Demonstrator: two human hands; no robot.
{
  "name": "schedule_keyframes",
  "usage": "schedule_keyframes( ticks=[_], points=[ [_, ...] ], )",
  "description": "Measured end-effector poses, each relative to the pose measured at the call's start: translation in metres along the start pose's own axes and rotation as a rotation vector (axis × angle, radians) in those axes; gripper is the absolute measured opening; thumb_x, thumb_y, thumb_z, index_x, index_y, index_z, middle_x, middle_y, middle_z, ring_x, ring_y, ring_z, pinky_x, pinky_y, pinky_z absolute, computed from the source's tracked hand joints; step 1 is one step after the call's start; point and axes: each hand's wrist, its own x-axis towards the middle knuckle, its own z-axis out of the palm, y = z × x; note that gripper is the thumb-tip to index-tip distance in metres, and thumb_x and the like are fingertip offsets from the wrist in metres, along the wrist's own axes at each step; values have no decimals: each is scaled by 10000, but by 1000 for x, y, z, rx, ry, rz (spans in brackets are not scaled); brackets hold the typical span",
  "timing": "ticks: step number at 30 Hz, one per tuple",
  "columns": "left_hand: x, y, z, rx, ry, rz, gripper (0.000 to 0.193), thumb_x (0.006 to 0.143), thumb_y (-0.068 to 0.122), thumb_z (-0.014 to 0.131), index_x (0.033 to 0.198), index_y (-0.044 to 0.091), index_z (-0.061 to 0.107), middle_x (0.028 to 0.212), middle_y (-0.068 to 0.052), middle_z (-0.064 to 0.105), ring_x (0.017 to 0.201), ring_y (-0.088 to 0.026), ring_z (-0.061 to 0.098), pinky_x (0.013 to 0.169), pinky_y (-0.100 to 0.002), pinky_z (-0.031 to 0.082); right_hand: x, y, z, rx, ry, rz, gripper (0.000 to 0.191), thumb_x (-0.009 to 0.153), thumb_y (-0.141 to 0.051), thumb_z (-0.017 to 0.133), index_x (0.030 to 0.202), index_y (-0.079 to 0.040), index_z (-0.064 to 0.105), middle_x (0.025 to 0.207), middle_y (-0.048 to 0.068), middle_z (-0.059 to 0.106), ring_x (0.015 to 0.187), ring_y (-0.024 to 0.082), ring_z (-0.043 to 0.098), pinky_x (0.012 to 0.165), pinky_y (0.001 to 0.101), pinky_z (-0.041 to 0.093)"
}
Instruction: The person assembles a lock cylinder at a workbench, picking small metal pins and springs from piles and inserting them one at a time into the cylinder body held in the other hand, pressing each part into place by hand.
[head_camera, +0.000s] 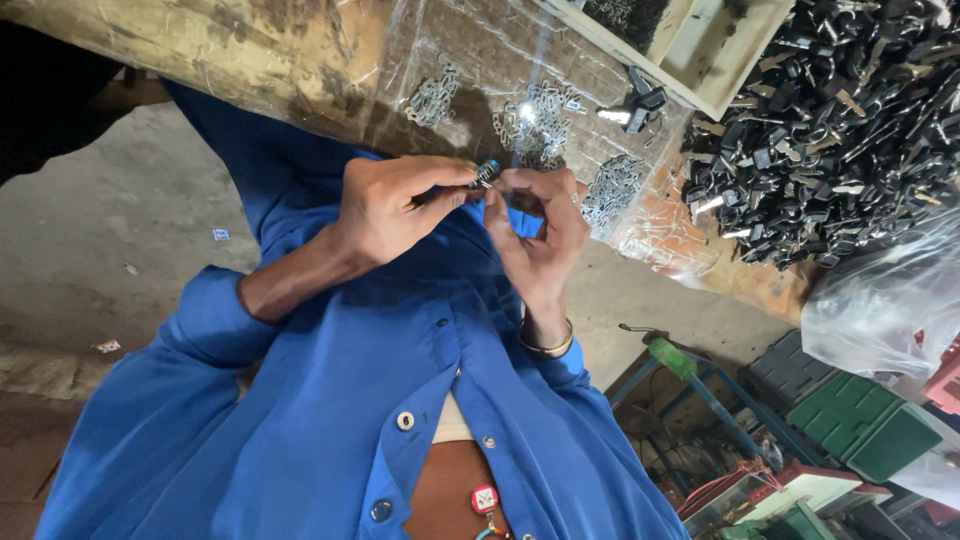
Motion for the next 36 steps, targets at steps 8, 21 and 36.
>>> schedule_keyframes(
  ticks=[8,21,36],
  points=[
    [6,1,-4,148,-59,203,223,894,-1,824,1102,23,746,1110,-139,769,960,-268,780,743,-340,621,11,-14,-15,-445,-70,-215,360,801,-101,920,1088,-86,702,891,6,706,748,156,564,825,359,402],
    [32,23,-9,-528,-287,-398,151,921,2,797,1022,-41,694,987,-97,777,953,-133,770,818,-255,651,21,-3,-48,-367,-306,-386,297,831,-134,873,1100,-89,754,1009,33,717,969,251,617,924,397,436],
    [48,32,-7,-621,-172,-389,579,907,-40,845,733,104,313,750,-38,556,1088,-209,761,690,-240,573,56,-19,-69,-215,-363,-396,401,817,-143,861,1186,-49,736,1095,64,726,998,255,605,899,379,489]
  ],
)
